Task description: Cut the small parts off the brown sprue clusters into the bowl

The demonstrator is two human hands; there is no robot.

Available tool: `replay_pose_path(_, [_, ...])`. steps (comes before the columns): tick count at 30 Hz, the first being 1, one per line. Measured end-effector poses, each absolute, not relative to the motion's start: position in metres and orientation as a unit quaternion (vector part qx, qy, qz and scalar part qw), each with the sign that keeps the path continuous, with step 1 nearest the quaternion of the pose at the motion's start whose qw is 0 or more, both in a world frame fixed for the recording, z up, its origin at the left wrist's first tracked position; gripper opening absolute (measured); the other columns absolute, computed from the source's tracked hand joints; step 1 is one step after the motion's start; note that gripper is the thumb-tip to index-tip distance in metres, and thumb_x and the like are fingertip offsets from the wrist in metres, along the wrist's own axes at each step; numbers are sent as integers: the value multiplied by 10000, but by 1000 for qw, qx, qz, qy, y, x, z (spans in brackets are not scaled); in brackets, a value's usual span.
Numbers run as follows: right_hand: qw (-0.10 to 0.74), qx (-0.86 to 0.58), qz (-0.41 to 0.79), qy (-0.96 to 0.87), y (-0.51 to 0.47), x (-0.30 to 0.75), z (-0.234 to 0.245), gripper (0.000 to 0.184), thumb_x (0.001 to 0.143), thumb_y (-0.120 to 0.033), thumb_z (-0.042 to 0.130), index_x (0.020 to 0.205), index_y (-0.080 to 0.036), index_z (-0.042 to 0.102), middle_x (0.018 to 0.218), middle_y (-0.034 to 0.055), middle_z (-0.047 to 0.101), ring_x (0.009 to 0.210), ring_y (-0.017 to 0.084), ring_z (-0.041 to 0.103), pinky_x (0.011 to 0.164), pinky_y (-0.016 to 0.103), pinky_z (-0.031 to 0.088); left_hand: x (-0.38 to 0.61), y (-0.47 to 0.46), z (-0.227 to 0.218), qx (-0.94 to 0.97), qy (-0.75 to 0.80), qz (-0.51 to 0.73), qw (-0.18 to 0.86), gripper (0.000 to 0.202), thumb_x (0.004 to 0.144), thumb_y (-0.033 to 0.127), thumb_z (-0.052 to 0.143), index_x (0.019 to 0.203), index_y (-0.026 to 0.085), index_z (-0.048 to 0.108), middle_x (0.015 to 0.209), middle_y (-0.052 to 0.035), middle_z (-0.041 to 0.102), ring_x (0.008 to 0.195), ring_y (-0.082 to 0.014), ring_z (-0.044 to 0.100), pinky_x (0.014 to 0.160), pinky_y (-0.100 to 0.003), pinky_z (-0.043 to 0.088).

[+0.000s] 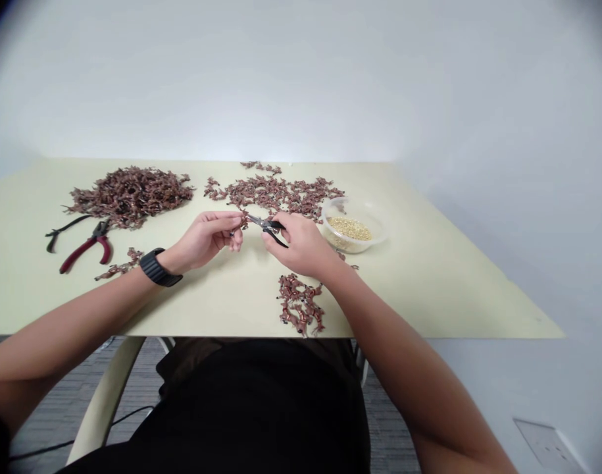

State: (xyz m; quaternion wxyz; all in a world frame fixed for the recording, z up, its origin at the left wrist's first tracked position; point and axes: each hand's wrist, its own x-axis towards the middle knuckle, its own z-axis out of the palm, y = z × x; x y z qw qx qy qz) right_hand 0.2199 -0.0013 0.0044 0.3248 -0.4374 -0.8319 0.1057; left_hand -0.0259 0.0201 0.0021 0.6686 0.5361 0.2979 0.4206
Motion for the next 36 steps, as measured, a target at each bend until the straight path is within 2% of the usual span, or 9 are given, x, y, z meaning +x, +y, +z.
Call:
replay_pose_path(6, [320,-431,106,-837,0,222,5,217,974,-422,592,900,-222,549,699,-6,496,682,186,482,669,330,323,-25,20,1,524,297,421,678,190,889,276,801,976,110,770,743,-65,755,592,-124,696,574,-216,553])
replay_pose_path(13, [313,-422,108,-844,-1,224,8,224,977,-422,590,887,-223,539,705,-5,489,699,187,486,673,329,323,-25,18,6,526,294,399,691,172,915,279,765,894,110,742,692,-52,717,568,-113,652,585,-220,536])
replay_pose_path(21, [310,-420,110,-846,-3,227,12,222,967,-414,605,876,-223,536,700,-14,462,671,171,456,665,325,310,-25,20,8,514,299,374,711,205,936,288,708,987,102,774,602,-12,621,524,-101,562,533,-217,469])
replay_pose_path(26, [303,-414,108,-852,-2,229,12,222,952,-406,620,869,-217,538,702,-18,461,663,161,447,657,317,304,-25,18,11,498,295,370,727,179,915,259,723,803,122,695,585,3,562,495,-88,500,498,-218,426])
replay_pose_path(29, [300,-413,110,-853,-2,230,12,221,956,-409,620,881,-212,554,701,-21,464,657,155,452,650,312,302,-25,17,11,490,297,367,733,188,908,253,734,785,124,676,571,14,542,482,-80,480,489,-214,416])
replay_pose_path(32, [302,-414,113,-851,-4,228,13,225,966,-408,613,876,-207,568,686,-22,470,649,152,461,644,312,301,-26,19,9,498,295,373,725,212,907,275,765,786,117,689,598,2,591,504,-80,525,512,-209,445])
replay_pose_path(36, [327,-450,145,-818,-10,216,8,236,985,-430,595,922,-204,607,643,-36,467,591,141,437,615,315,288,-24,19,0,523,303,420,677,271,875,334,833,1016,110,778,854,-78,767,624,-97,651,611,-216,526])
